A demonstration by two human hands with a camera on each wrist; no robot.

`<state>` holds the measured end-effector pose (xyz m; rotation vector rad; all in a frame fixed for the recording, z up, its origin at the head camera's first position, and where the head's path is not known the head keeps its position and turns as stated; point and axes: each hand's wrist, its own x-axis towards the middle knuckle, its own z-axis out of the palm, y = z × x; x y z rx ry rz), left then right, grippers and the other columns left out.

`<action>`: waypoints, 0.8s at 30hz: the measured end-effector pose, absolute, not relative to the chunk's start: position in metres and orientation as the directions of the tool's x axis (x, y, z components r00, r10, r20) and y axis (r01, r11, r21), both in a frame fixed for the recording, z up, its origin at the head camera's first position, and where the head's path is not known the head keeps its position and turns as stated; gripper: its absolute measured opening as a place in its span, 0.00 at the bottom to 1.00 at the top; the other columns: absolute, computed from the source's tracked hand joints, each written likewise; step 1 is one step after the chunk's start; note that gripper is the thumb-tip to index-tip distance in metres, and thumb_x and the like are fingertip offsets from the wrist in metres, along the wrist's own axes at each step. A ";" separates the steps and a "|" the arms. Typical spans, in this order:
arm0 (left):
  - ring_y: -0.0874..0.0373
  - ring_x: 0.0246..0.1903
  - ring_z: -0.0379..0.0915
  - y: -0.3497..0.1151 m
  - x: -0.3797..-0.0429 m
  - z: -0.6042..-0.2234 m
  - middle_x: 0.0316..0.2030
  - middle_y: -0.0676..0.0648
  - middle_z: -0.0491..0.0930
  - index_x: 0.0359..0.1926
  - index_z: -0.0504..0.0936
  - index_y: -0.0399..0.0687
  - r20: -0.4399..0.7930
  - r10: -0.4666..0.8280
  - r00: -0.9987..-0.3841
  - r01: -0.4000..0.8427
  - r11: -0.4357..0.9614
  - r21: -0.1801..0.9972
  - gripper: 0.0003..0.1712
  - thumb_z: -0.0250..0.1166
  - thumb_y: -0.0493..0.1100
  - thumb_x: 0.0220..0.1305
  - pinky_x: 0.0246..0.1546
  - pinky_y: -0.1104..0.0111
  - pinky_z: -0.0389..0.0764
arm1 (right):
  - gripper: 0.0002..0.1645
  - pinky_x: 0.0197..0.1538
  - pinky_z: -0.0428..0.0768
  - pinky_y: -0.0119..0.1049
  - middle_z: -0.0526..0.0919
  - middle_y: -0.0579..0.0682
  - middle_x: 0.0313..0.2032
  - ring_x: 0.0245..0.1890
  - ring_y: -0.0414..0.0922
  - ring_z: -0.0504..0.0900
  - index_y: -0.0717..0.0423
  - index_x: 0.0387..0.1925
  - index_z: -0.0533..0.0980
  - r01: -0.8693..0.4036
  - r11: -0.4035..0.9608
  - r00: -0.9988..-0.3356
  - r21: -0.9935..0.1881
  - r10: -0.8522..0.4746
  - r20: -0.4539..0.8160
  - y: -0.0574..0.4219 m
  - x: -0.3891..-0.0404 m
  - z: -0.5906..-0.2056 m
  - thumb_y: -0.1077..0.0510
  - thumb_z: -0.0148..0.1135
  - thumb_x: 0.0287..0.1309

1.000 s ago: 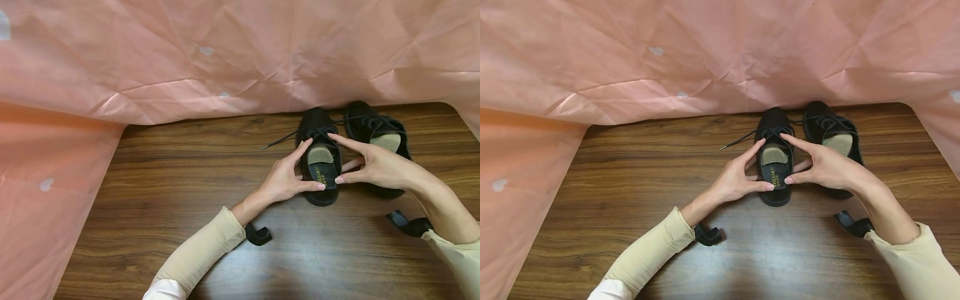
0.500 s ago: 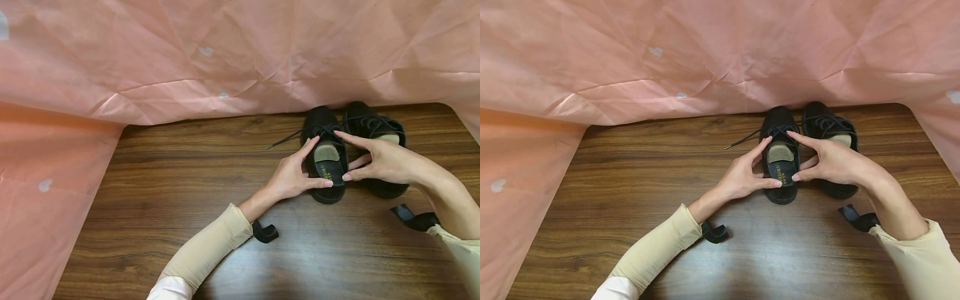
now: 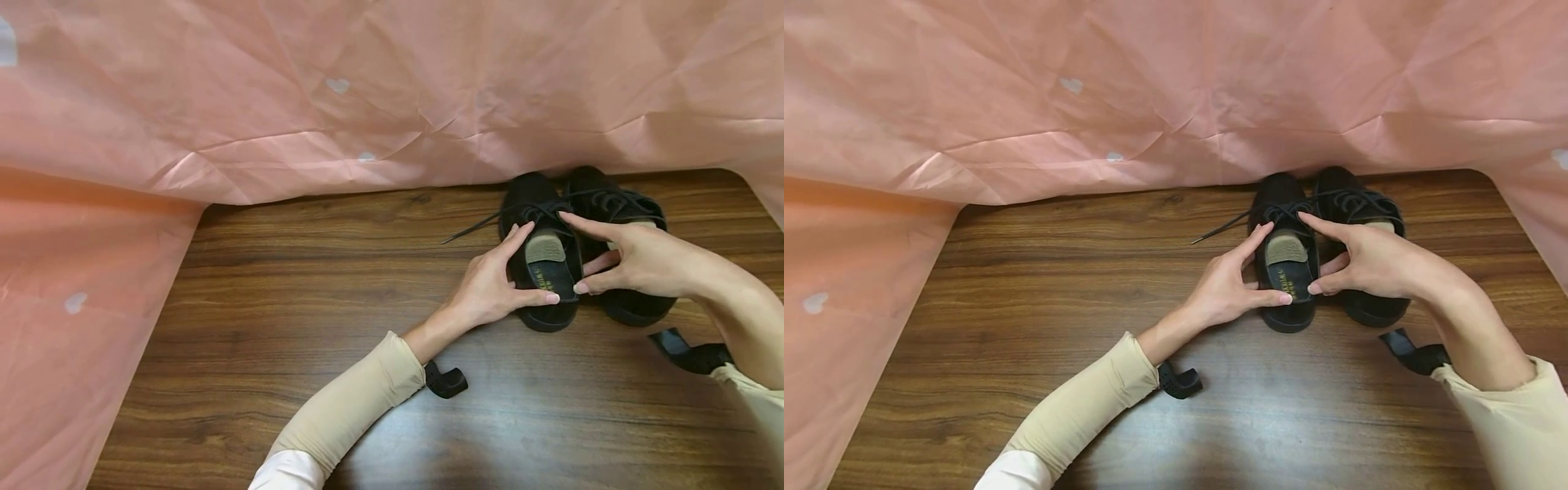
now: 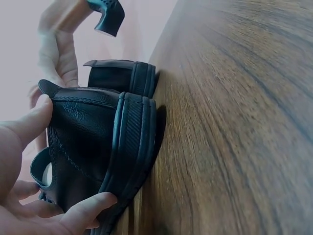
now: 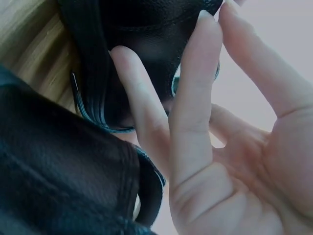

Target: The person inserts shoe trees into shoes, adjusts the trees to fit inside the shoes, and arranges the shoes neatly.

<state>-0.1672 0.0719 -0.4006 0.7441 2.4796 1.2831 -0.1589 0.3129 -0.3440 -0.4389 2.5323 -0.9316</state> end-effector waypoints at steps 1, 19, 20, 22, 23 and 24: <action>0.71 0.29 0.76 0.073 -0.167 -0.400 0.76 0.55 0.51 0.77 0.52 0.72 0.011 0.548 -0.837 0.327 0.484 0.812 0.59 0.77 0.62 0.49 0.52 0.77 0.71 | 0.66 0.37 0.81 0.28 0.74 0.72 0.59 0.38 0.37 0.87 0.46 0.79 0.47 -0.138 0.726 -0.868 -0.674 -0.417 -0.271 0.314 -0.158 -0.344 0.53 0.79 0.48; 0.67 0.42 0.81 0.090 -0.162 -0.398 0.76 0.58 0.48 0.77 0.50 0.76 -0.024 0.515 -0.857 0.311 0.554 0.772 0.57 0.74 0.65 0.52 0.58 0.67 0.73 | 0.67 0.37 0.78 0.25 0.66 0.74 0.65 0.40 0.40 0.87 0.45 0.79 0.47 -0.105 0.804 -0.880 -0.585 -0.349 -0.321 0.321 -0.160 -0.342 0.50 0.79 0.47; 0.64 0.48 0.79 0.091 -0.162 -0.398 0.76 0.59 0.48 0.77 0.50 0.76 -0.023 0.514 -0.857 0.313 0.557 0.769 0.57 0.74 0.65 0.52 0.59 0.67 0.73 | 0.66 0.37 0.78 0.25 0.65 0.74 0.66 0.41 0.40 0.87 0.45 0.79 0.47 -0.104 0.808 -0.882 -0.581 -0.345 -0.322 0.321 -0.160 -0.342 0.49 0.79 0.47; 0.63 0.55 0.76 0.091 -0.163 -0.397 0.76 0.59 0.49 0.77 0.50 0.77 -0.022 0.515 -0.857 0.316 0.559 0.766 0.57 0.73 0.66 0.52 0.60 0.67 0.72 | 0.66 0.41 0.80 0.30 0.66 0.72 0.66 0.41 0.42 0.87 0.45 0.79 0.47 -0.103 0.821 -0.885 -0.561 -0.333 -0.325 0.320 -0.159 -0.340 0.48 0.79 0.47; 0.63 0.53 0.77 0.092 -0.163 -0.397 0.76 0.59 0.49 0.77 0.50 0.76 -0.022 0.516 -0.856 0.317 0.559 0.766 0.57 0.73 0.66 0.52 0.60 0.67 0.73 | 0.66 0.44 0.80 0.35 0.68 0.72 0.64 0.42 0.44 0.87 0.46 0.79 0.47 -0.101 0.829 -0.887 -0.551 -0.326 -0.326 0.320 -0.159 -0.340 0.47 0.79 0.48; 0.65 0.47 0.80 0.092 -0.163 -0.397 0.76 0.59 0.49 0.77 0.50 0.76 -0.023 0.517 -0.856 0.317 0.558 0.767 0.57 0.73 0.65 0.52 0.59 0.68 0.73 | 0.65 0.47 0.81 0.41 0.68 0.72 0.64 0.43 0.46 0.87 0.46 0.79 0.47 -0.099 0.834 -0.890 -0.543 -0.318 -0.327 0.319 -0.159 -0.339 0.46 0.78 0.48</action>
